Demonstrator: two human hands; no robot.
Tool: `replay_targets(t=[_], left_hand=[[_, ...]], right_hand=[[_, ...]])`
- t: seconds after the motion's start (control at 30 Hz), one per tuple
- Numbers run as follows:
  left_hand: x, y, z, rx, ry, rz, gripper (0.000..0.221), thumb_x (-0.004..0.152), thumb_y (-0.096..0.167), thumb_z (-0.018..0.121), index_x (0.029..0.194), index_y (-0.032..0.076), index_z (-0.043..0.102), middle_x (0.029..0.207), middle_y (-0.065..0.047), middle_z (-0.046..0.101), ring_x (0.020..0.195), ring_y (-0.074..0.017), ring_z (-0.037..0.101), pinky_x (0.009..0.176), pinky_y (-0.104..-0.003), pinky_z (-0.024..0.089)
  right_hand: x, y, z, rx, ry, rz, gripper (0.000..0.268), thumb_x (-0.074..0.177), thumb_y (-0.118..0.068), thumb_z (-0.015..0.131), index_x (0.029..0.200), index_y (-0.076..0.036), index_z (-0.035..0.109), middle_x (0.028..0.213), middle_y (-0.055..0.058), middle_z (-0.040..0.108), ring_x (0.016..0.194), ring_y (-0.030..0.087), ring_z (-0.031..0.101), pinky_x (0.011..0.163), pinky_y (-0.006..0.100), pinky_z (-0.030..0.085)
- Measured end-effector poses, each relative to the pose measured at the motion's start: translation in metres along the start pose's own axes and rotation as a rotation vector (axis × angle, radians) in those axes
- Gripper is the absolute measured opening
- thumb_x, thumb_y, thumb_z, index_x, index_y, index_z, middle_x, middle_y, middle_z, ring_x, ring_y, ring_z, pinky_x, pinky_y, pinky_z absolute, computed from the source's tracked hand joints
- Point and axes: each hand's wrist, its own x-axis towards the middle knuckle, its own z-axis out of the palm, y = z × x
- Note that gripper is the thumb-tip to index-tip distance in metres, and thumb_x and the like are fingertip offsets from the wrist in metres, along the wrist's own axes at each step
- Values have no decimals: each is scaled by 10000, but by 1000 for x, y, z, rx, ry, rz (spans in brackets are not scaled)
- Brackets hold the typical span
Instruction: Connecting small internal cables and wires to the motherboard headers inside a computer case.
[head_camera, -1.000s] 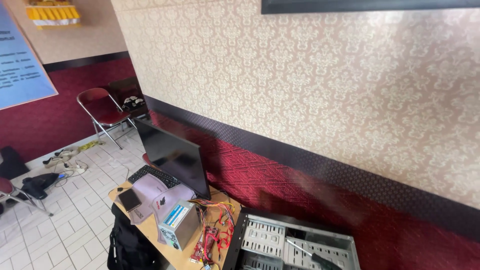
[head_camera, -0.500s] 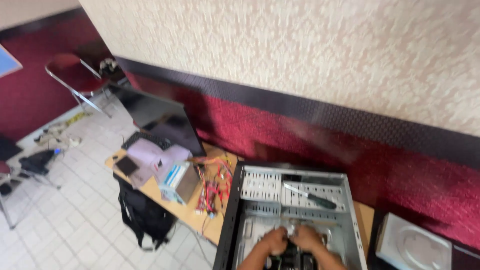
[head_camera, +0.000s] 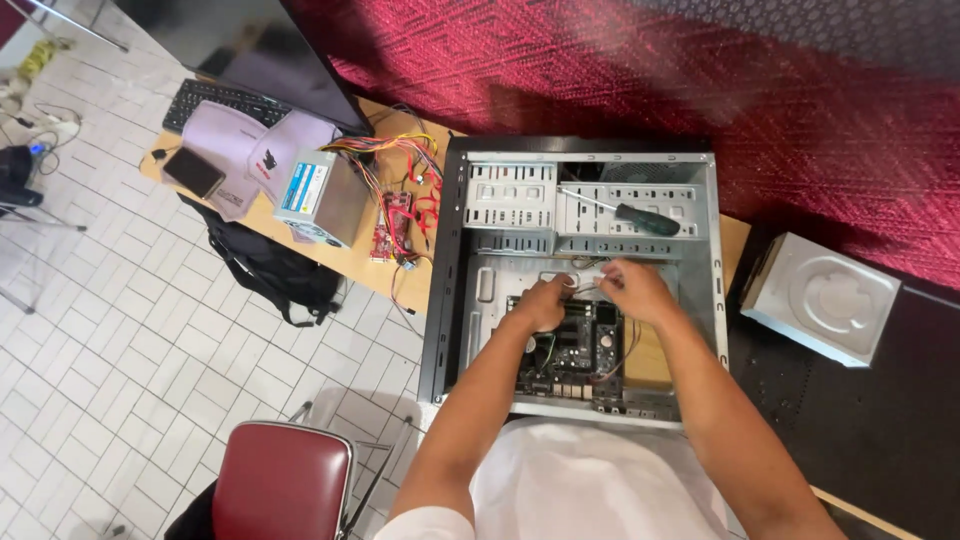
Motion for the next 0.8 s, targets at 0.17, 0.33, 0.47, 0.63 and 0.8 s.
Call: replay_targets(t=[0.17,0.33,0.47,0.63,0.8], left_hand=[[-4,2,-6,-9,11,8,486,943,51,473,1428,83,471,1383,-163,653,1347,-444,521,1103,-678,392],[4,-1,-11,6,39,-6,507,953,73,480,1459,70,444,1244,-141,709,1256,-405,585,1073,-629,412],[1,-9,-15,29,42,-34,491,964,123,473,1452,73,449,1141,-110,743,1193,-369,622,1075,-610,405],[-9,6,-23,-14,34,-39,465,990,128,459,1451,66,453,1093,-141,752,1138,-408,657,1066,-614,409],[-15,13,-28,-71,17,-25,471,993,123,448,1456,39,439,1080,-204,744,1129,-467,661,1083,-639,401]], right_hand=[[6,-2,14,-96,-134,-34,277,943,-286,618,1133,-109,716,1015,198,765,1058,436,697,901,555,554],[12,5,24,-226,-392,-23,296,885,-241,569,1031,-209,825,988,188,794,1099,414,704,976,493,545],[10,4,21,-198,-358,-10,283,877,-252,609,1087,-198,792,972,227,773,1090,433,695,978,522,539],[18,22,34,-192,-425,79,369,876,-271,597,1177,-179,789,1143,193,774,1194,376,679,1052,482,512],[17,20,37,-123,-491,69,457,870,-259,593,1280,-119,738,1288,205,715,1279,390,618,1115,499,468]])
